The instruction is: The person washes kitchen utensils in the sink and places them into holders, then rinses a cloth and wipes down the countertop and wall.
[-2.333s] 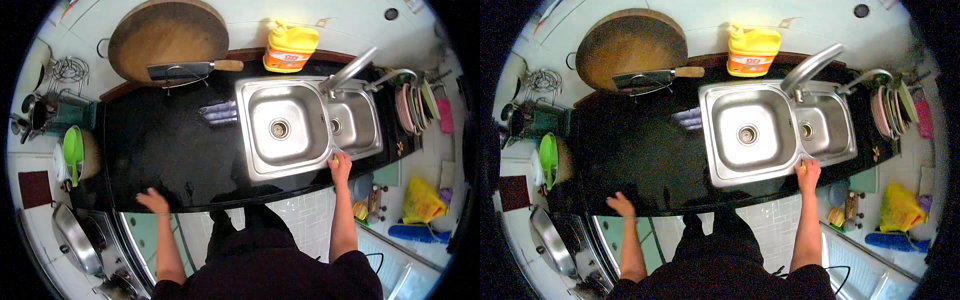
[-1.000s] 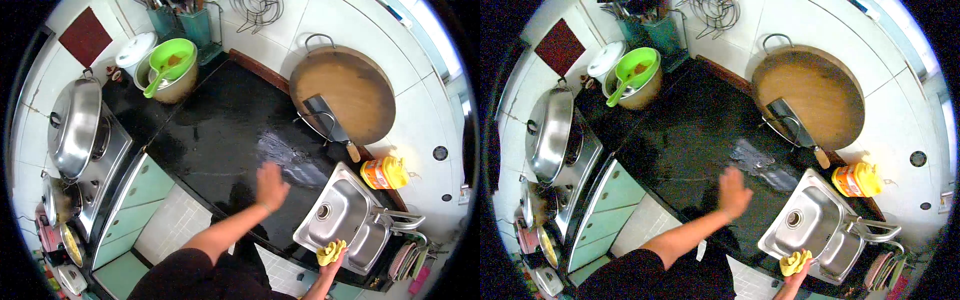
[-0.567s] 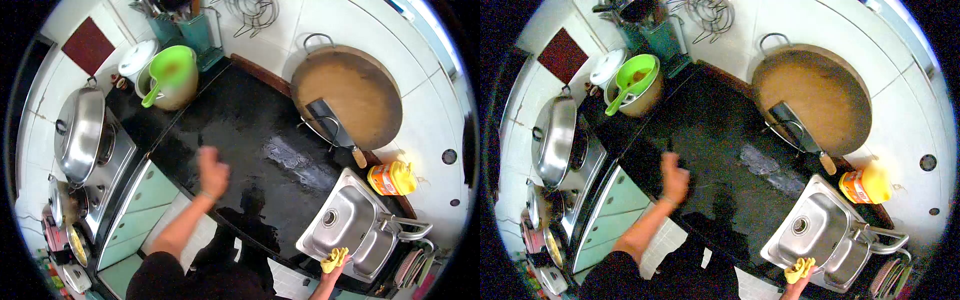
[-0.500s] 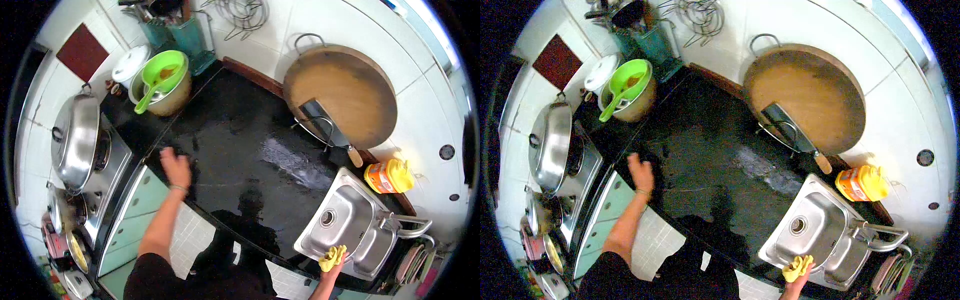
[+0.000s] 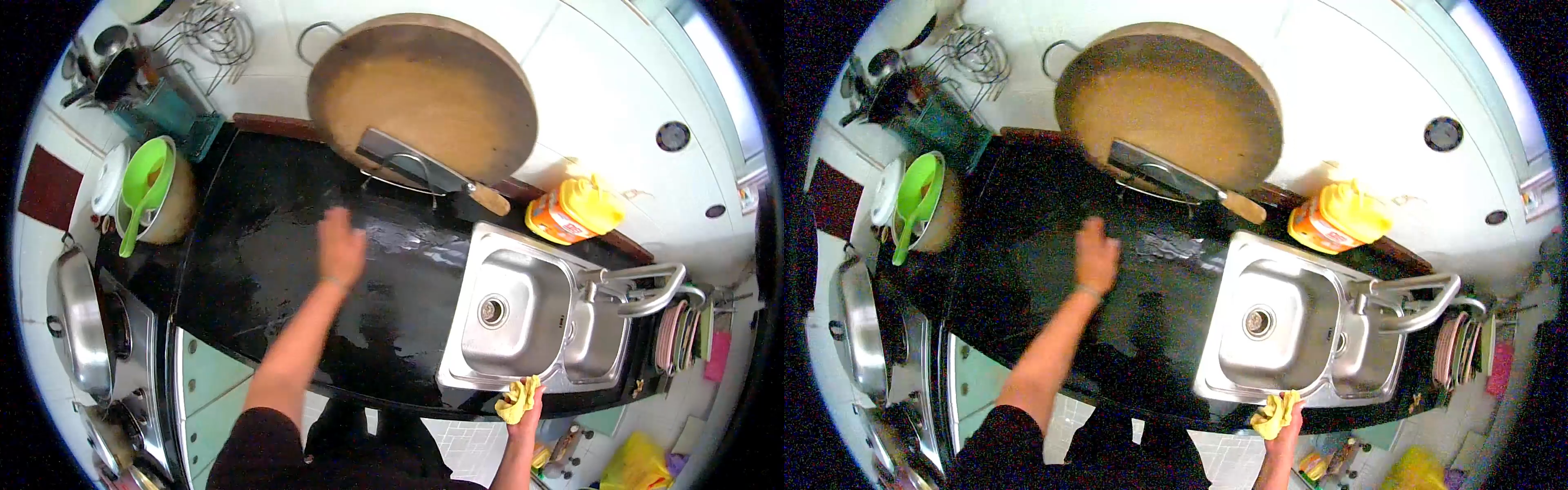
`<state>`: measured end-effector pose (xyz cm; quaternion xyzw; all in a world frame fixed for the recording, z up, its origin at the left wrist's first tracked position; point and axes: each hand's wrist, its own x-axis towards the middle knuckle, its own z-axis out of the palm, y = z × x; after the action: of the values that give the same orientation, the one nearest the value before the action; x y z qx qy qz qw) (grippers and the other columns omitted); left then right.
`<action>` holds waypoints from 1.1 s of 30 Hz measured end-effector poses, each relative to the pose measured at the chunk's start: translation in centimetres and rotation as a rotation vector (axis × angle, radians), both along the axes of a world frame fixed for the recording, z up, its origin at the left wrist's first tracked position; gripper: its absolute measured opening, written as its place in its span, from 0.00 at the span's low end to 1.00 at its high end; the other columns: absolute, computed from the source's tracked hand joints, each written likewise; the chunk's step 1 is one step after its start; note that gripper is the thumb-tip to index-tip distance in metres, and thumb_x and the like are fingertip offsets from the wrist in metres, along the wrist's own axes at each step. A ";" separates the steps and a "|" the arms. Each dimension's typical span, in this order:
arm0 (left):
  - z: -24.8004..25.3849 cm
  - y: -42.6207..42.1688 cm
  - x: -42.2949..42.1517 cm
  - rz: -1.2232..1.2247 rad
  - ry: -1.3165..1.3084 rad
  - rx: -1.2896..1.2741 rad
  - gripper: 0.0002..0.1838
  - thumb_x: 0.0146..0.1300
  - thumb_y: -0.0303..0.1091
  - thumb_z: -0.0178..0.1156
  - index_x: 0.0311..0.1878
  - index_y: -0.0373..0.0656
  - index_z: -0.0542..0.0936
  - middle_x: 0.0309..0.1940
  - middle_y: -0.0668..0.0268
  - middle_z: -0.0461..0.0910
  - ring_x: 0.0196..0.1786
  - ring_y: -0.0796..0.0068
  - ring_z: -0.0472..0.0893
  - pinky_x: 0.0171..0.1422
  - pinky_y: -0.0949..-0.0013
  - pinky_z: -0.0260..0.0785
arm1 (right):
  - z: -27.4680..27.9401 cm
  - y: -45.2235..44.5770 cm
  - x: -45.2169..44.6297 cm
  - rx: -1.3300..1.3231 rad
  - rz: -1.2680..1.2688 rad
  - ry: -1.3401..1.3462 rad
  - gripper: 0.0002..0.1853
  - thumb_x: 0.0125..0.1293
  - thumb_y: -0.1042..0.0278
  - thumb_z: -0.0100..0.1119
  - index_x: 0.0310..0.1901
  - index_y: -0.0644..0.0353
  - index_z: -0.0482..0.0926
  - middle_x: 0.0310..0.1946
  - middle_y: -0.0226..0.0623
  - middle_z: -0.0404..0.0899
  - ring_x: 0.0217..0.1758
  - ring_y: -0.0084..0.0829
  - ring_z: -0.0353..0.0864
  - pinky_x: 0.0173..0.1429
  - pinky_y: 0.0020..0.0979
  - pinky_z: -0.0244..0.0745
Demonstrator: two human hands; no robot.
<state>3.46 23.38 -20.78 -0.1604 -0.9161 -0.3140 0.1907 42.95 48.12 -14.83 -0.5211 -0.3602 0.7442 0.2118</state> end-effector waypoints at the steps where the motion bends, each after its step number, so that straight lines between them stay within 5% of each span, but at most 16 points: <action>1: -0.6 4.5 1.8 -0.100 -0.077 -0.008 0.21 0.50 0.30 0.55 0.49 0.35 0.67 0.47 0.49 0.69 0.51 0.49 0.67 0.58 0.53 0.58 | -0.1 0.3 0.6 -0.018 -0.012 -0.017 0.26 0.65 0.39 0.37 0.43 0.56 0.72 0.32 0.32 0.75 0.29 0.30 0.76 0.32 0.32 0.74; 2: 2.4 8.9 4.2 -0.195 -0.405 0.142 0.22 0.49 0.30 0.56 0.49 0.34 0.68 0.49 0.49 0.69 0.54 0.48 0.66 0.61 0.54 0.56 | -0.3 0.6 1.0 -0.014 -0.029 -0.016 0.26 0.65 0.39 0.37 0.43 0.56 0.72 0.32 0.32 0.75 0.29 0.30 0.76 0.32 0.32 0.74; 3: 0.6 13.0 7.0 -0.289 -0.246 0.089 0.23 0.49 0.30 0.57 0.50 0.35 0.68 0.52 0.49 0.68 0.56 0.49 0.65 0.63 0.55 0.55 | -0.5 1.0 1.5 -0.007 -0.021 0.018 0.27 0.65 0.38 0.37 0.43 0.56 0.72 0.32 0.32 0.75 0.29 0.30 0.76 0.32 0.33 0.75; 5: -3.4 18.9 12.2 -0.791 -0.415 0.215 0.28 0.56 0.34 0.54 0.59 0.34 0.63 0.60 0.48 0.61 0.65 0.53 0.59 0.69 0.59 0.48 | 0.3 1.3 1.8 -0.065 -0.048 0.050 0.28 0.64 0.37 0.37 0.44 0.57 0.72 0.32 0.34 0.75 0.30 0.32 0.76 0.33 0.34 0.75; 7: 0.7 20.4 15.3 -0.959 -0.451 0.292 0.27 0.57 0.34 0.52 0.60 0.35 0.63 0.62 0.50 0.60 0.66 0.53 0.57 0.71 0.56 0.44 | -0.1 2.2 2.8 -0.043 -0.072 0.053 0.28 0.64 0.37 0.37 0.44 0.57 0.72 0.33 0.34 0.76 0.30 0.33 0.77 0.33 0.34 0.76; 10: -0.4 17.6 12.5 -0.701 -0.362 0.007 0.27 0.54 0.30 0.49 0.59 0.35 0.65 0.61 0.49 0.61 0.66 0.52 0.58 0.70 0.51 0.43 | -0.6 3.1 4.5 -0.033 -0.122 0.065 0.29 0.64 0.37 0.38 0.46 0.58 0.72 0.35 0.37 0.76 0.32 0.35 0.78 0.34 0.36 0.76; 11: 0.4 15.2 10.4 -0.535 -0.122 0.237 0.28 0.50 0.27 0.49 0.58 0.35 0.66 0.60 0.48 0.63 0.64 0.51 0.59 0.69 0.52 0.45 | -0.1 3.1 4.4 -0.028 -0.092 0.091 0.28 0.64 0.39 0.39 0.46 0.59 0.71 0.37 0.39 0.76 0.33 0.36 0.78 0.36 0.37 0.77; 13: 5.6 10.8 4.5 -0.142 -0.550 0.015 0.25 0.54 0.30 0.49 0.57 0.31 0.65 0.60 0.47 0.62 0.65 0.49 0.58 0.69 0.52 0.43 | -0.6 3.5 4.5 -0.003 -0.069 0.163 0.26 0.65 0.44 0.43 0.48 0.61 0.70 0.39 0.41 0.76 0.38 0.37 0.78 0.40 0.38 0.77; 14: -0.7 8.0 2.4 0.044 -0.134 -0.105 0.27 0.58 0.34 0.49 0.59 0.28 0.62 0.61 0.45 0.59 0.67 0.48 0.53 0.71 0.53 0.40 | -1.4 3.9 5.3 -0.026 -0.068 0.169 0.24 0.65 0.47 0.45 0.49 0.62 0.69 0.40 0.41 0.76 0.40 0.37 0.78 0.42 0.39 0.77; 16: -3.5 5.8 -0.5 0.125 -0.116 -0.218 0.30 0.59 0.35 0.51 0.61 0.27 0.58 0.63 0.45 0.57 0.69 0.49 0.49 0.72 0.54 0.37 | -2.1 4.3 5.2 -0.032 -0.089 0.152 0.23 0.66 0.49 0.46 0.50 0.62 0.69 0.41 0.41 0.76 0.41 0.36 0.78 0.43 0.39 0.77; 21: 0.1 16.8 5.2 -0.526 -0.161 -0.366 0.32 0.59 0.40 0.49 0.62 0.29 0.57 0.64 0.45 0.54 0.69 0.50 0.51 0.72 0.55 0.38 | -2.0 5.4 5.0 -0.053 -0.086 0.218 0.21 0.66 0.55 0.48 0.51 0.64 0.68 0.43 0.40 0.75 0.43 0.34 0.77 0.48 0.35 0.74; 25: -1.9 25.0 2.7 -0.404 -0.154 -0.387 0.33 0.59 0.41 0.50 0.63 0.29 0.57 0.65 0.47 0.54 0.70 0.52 0.50 0.72 0.55 0.38 | -1.5 6.7 5.6 -0.007 -0.108 0.168 0.20 0.66 0.56 0.47 0.52 0.64 0.66 0.44 0.39 0.74 0.44 0.33 0.76 0.50 0.35 0.73; 30: -1.6 30.6 8.4 -0.826 -0.088 -0.375 0.33 0.59 0.40 0.52 0.63 0.32 0.57 0.66 0.49 0.53 0.70 0.55 0.51 0.73 0.59 0.38 | -2.3 8.2 6.0 -0.023 -0.105 0.177 0.20 0.66 0.59 0.47 0.54 0.63 0.66 0.45 0.39 0.74 0.45 0.34 0.76 0.51 0.36 0.72; 32: -1.9 29.8 12.1 -1.098 -0.460 -0.187 0.28 0.58 0.40 0.53 0.61 0.37 0.64 0.61 0.50 0.62 0.66 0.57 0.60 0.69 0.61 0.50 | -2.2 8.8 5.8 -0.007 -0.099 0.179 0.19 0.67 0.60 0.47 0.54 0.64 0.66 0.45 0.39 0.74 0.46 0.34 0.76 0.51 0.36 0.72; 33: 1.3 29.4 13.5 -1.015 -0.643 -0.243 0.24 0.58 0.38 0.54 0.57 0.38 0.68 0.56 0.51 0.67 0.61 0.57 0.65 0.65 0.61 0.56 | -2.2 9.3 5.7 0.029 -0.126 0.181 0.19 0.67 0.62 0.47 0.55 0.64 0.66 0.46 0.39 0.74 0.46 0.35 0.76 0.52 0.37 0.72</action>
<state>16.98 52.80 -19.47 -0.4945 -0.7664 -0.2918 -0.2881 48.61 57.45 -17.02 -0.4704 -0.3168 0.7681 0.2972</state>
